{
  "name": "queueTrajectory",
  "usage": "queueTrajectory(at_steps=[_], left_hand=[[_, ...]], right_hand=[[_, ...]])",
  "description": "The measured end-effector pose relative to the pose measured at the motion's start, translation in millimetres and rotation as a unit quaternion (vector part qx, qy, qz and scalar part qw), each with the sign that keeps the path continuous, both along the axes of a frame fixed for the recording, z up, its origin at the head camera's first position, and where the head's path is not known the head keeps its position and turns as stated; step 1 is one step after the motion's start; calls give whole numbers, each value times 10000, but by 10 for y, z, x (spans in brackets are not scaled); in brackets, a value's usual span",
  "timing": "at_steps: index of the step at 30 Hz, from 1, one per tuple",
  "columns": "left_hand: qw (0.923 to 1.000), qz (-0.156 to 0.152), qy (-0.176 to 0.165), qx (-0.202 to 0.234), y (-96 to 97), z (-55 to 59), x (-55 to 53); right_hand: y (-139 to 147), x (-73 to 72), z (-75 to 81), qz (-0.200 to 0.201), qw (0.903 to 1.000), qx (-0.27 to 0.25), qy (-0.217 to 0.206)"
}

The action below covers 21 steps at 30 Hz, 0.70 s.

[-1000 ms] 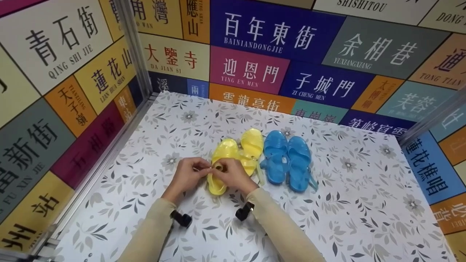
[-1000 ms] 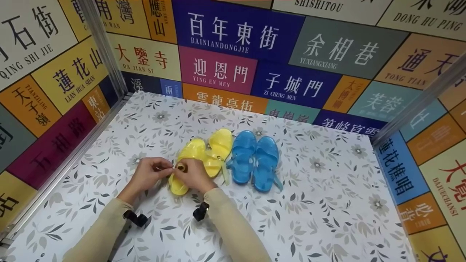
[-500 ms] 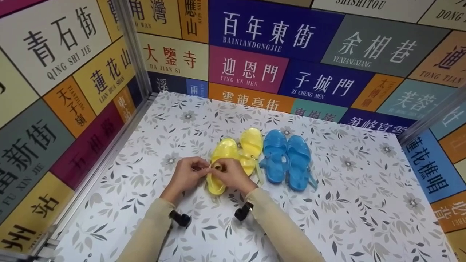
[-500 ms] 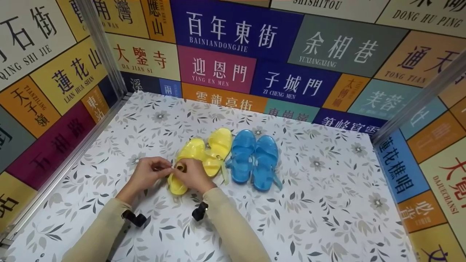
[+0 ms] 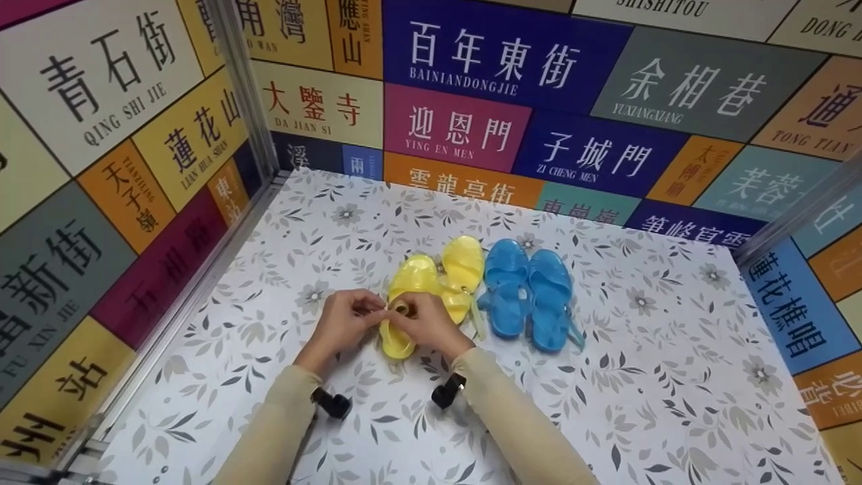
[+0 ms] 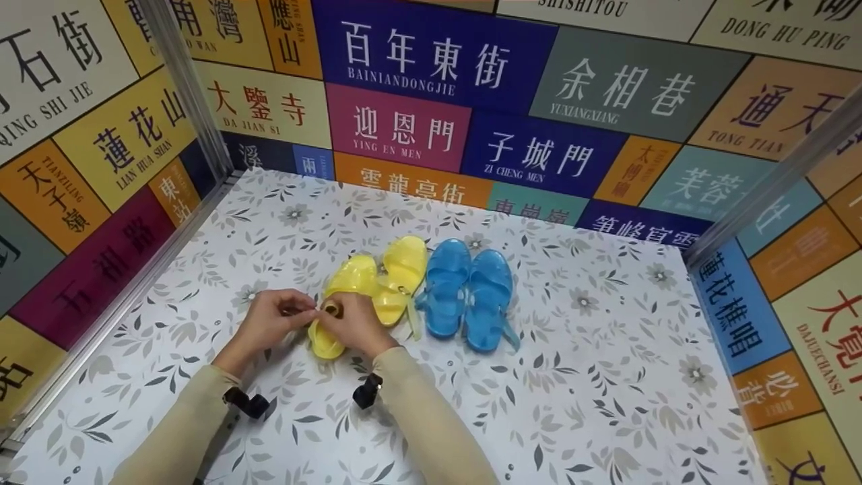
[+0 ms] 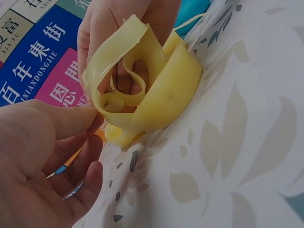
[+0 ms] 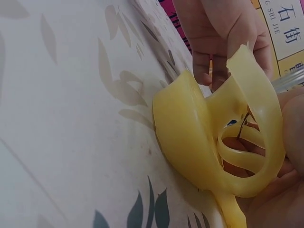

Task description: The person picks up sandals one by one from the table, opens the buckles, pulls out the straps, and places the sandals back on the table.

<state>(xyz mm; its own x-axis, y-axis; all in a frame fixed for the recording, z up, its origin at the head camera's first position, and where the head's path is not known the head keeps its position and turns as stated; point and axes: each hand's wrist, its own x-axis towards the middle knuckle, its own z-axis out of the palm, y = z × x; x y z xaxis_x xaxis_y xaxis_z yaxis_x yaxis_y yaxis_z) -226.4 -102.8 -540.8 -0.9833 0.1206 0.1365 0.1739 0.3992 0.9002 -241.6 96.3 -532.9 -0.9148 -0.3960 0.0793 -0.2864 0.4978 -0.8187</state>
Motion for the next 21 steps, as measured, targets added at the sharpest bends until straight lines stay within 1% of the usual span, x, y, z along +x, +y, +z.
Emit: queueTrajectory(at_steps=[6,14,21], left_hand=[[9998,36,-187,-79,-7,0,7],[9999,69,-151,-1,-7,65,-28],[9997,58,-226,36,-6,48,0]], right_hand=[[-7,9,-14,31,9998,57,-169],[-20,-26,53,-8,9995,19,-324],[-14,-15,16,60,9995,40,-301]])
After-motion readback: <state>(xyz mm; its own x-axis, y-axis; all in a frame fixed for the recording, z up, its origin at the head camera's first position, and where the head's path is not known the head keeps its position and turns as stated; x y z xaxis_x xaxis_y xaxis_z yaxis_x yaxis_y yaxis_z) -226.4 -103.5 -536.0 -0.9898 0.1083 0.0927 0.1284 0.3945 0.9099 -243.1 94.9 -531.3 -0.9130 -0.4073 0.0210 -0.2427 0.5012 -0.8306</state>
